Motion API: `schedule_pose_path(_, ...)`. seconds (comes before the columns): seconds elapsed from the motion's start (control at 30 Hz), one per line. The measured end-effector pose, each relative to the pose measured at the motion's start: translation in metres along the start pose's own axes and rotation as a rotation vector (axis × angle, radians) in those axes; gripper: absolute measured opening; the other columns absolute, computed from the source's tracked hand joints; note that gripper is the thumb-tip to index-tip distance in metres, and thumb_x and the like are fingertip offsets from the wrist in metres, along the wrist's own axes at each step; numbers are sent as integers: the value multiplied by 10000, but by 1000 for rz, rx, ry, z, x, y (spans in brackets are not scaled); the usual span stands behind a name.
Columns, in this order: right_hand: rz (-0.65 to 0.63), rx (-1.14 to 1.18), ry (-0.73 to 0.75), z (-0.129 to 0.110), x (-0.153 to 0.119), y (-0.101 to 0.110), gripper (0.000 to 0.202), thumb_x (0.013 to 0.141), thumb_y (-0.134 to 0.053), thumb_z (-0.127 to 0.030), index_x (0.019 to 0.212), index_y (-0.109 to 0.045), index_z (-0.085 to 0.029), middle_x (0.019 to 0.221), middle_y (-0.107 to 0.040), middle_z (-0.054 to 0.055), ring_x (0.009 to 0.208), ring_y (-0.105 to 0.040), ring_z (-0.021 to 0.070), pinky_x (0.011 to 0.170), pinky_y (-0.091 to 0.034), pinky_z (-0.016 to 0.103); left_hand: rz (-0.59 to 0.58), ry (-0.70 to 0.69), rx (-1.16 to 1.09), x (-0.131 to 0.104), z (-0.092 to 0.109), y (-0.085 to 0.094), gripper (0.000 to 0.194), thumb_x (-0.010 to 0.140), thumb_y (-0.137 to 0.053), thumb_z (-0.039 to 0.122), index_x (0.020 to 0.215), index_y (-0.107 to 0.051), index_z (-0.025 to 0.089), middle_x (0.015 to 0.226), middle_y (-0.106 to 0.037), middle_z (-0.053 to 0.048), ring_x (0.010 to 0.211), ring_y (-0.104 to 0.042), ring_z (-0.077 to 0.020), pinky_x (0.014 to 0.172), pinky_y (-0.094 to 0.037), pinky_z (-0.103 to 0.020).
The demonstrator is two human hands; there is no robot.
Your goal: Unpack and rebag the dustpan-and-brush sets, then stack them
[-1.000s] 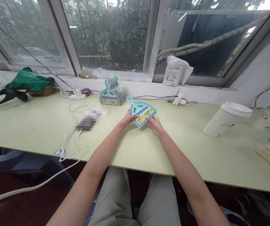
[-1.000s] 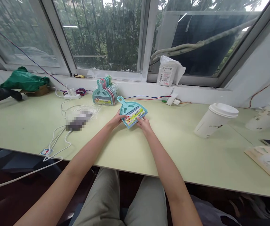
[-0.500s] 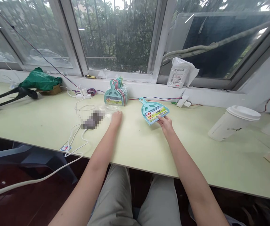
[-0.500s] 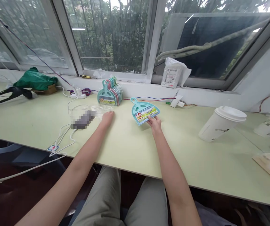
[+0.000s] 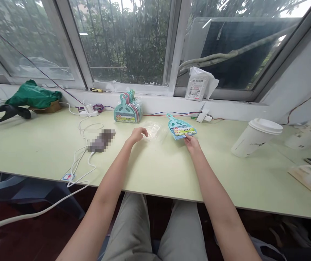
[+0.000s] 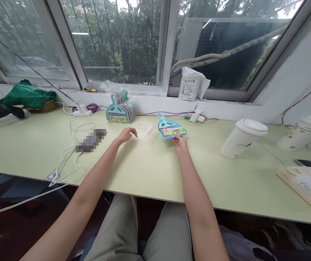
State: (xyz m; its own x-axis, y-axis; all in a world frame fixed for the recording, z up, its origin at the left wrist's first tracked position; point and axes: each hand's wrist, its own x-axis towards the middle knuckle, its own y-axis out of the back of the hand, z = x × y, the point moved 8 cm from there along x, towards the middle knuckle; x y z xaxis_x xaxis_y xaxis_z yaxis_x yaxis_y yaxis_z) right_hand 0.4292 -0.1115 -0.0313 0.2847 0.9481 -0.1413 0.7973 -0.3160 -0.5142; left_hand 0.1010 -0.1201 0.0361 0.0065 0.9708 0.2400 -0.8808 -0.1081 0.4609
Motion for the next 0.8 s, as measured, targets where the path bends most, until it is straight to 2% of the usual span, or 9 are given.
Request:
schedule_pose_path(0.07,-46,-18,-22,0,-1,-4,164,735,-612,-25,786,-614,-181,765,-713,2,727,-699,118,649,-604,201,101,-53,127,-1,1,-2,128,666,-586,120,711,-655,218,882,-683,-64,993,-573,-268,1065,-274,-467)
schedule_pose_path(0.13,-117,-47,-45,-1,-5,-11,162,730,-619,-21,806,-632,-164,794,-724,17,726,-700,120,657,-602,197,170,-99,259,-4,3,-12,143,689,-650,216,831,-667,219,1024,-655,-98,1084,-514,-307,1071,-245,-490)
schedule_pose_path(0.2,-175,-90,-67,-2,-9,-17,165,723,-623,-15,824,-651,-142,801,-731,35,715,-701,127,662,-602,201,160,-126,373,-7,3,-28,183,680,-693,265,853,-673,211,1076,-631,-126,1127,-470,-341,1078,-196,-525)
schedule_pose_path(0.3,-210,-176,-101,-3,-14,-21,159,718,-630,-8,826,-664,-120,788,-734,50,693,-700,136,652,-603,207,108,-156,569,-9,4,-43,80,736,-636,232,789,-688,201,1083,-618,-141,1126,-454,-341,1072,-170,-533)
schedule_pose_path(0.4,-252,-254,-147,0,-15,-23,176,712,-634,4,836,-671,-115,807,-740,59,707,-703,142,659,-602,205,151,-120,727,-9,1,-37,149,768,-561,169,799,-703,202,1089,-617,-128,1109,-459,-312,1048,-206,-502)
schedule_pose_path(0.47,-297,-296,-180,1,-15,-22,196,712,-634,7,859,-677,-115,835,-744,67,733,-707,148,675,-602,207,173,-79,770,-8,-2,-30,153,768,-563,184,811,-708,205,1074,-625,-116,1093,-468,-301,1030,-228,-486)
schedule_pose_path(0.63,-364,-319,-251,-4,-14,-4,207,741,-603,8,877,-687,-122,874,-748,73,781,-713,152,717,-600,211,186,-115,783,-8,2,-29,178,817,-523,211,805,-700,216,998,-653,-94,1048,-497,-275,1024,-229,-462)
schedule_pose_path(0.73,-395,-338,-270,-6,-14,2,210,738,-596,16,860,-691,-127,879,-748,78,777,-715,159,708,-602,225,270,-123,731,-11,9,-25,215,863,-471,230,856,-685,209,976,-658,-101,1029,-511,-270,1015,-257,-452)
schedule_pose_path(0.8,-407,-341,-250,-4,-14,-2,205,725,-617,13,858,-693,-123,883,-748,81,766,-714,161,703,-603,233,341,-143,712,-15,16,-21,213,868,-468,241,859,-677,200,1001,-649,-110,1062,-499,-284,1045,-234,-476)
